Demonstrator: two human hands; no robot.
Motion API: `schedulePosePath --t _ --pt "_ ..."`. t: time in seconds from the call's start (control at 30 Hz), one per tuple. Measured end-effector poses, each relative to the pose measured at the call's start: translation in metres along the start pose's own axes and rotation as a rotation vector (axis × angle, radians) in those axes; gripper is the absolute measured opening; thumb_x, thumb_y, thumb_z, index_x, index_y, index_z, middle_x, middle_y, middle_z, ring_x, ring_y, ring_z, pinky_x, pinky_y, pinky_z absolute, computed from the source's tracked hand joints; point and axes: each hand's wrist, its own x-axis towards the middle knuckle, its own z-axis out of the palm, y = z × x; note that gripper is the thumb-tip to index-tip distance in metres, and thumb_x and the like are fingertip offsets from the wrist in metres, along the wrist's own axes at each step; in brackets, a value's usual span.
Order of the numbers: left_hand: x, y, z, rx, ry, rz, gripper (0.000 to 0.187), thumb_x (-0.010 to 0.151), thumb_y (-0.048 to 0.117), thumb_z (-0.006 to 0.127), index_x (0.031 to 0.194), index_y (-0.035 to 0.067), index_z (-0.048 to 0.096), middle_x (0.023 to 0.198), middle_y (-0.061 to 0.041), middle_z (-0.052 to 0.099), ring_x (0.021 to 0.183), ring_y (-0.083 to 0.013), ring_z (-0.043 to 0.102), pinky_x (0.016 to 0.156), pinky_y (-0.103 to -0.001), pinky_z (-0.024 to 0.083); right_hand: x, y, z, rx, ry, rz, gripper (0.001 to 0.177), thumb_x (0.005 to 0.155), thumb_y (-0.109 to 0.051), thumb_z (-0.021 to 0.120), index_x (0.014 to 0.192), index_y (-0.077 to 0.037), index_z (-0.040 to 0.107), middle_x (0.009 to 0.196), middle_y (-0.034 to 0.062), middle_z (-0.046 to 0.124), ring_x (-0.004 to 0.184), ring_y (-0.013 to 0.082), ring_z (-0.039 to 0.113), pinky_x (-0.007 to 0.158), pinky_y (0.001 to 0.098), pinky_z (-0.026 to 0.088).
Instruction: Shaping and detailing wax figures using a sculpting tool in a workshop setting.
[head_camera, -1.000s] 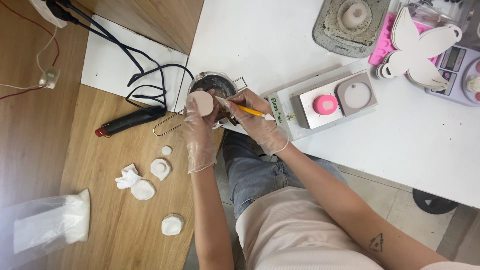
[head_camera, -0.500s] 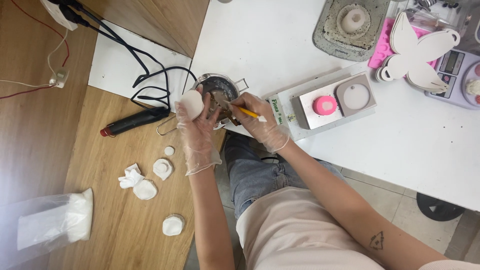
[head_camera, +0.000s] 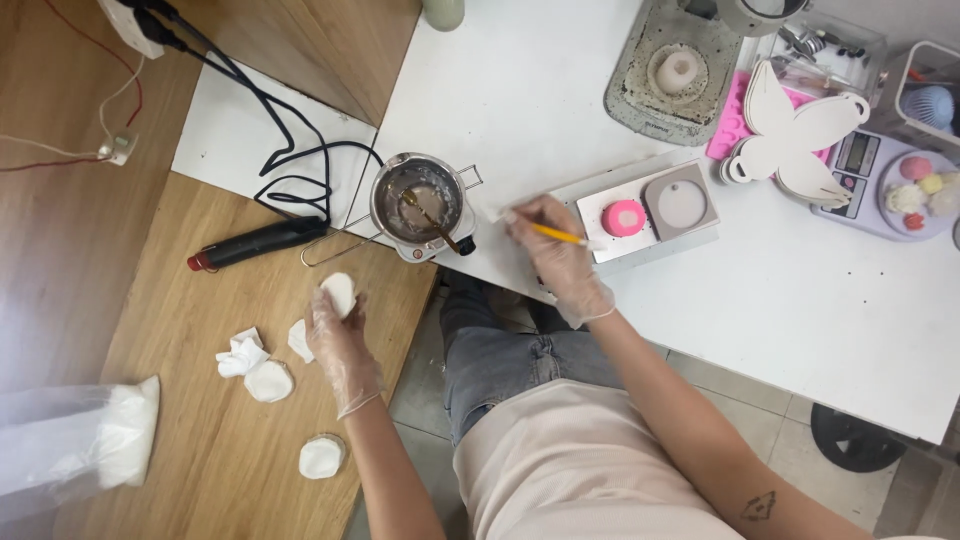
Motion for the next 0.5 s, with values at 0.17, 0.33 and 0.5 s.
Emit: schedulePosePath --t 0.17,0.33,0.5 --pt "0.008 -0.061 -0.078 0.106 0.137 -0.044 0.036 0.102 0.021 0.057 0.136 0.009 0.054 0.122 -0.010 0.067 0.098 -0.0233 0.068 0.074 -0.030 0.055 0.011 -0.031 -0.035 0.121 0.225 0.125 0.018 0.099 -0.020 0.072 0.095 -0.005 0.063 0.087 0.0058 0.072 0.077 0.0121 0.067 0.070 0.0264 0.059" --pt "0.024 -0.120 -0.121 0.131 0.050 -0.142 0.042 0.099 0.009 0.056 0.141 0.006 0.052 0.127 -0.009 0.064 0.106 -0.0219 0.068 0.077 -0.033 0.060 0.015 -0.043 -0.065 0.194 0.315 -0.052 0.014 0.103 -0.017 0.070 0.097 -0.006 0.063 0.095 0.0049 0.073 0.082 0.0099 0.067 0.073 0.0248 0.055" --pt "0.051 -0.133 -0.097 0.278 -0.062 -0.045 0.052 0.098 0.005 0.055 0.149 0.007 0.045 0.137 -0.010 0.060 0.111 -0.0218 0.065 0.081 -0.032 0.059 0.011 -0.041 -0.082 0.137 0.365 -0.045 0.013 0.105 -0.016 0.070 0.097 -0.007 0.064 0.090 0.0054 0.071 0.080 0.0103 0.067 0.073 0.0253 0.056"
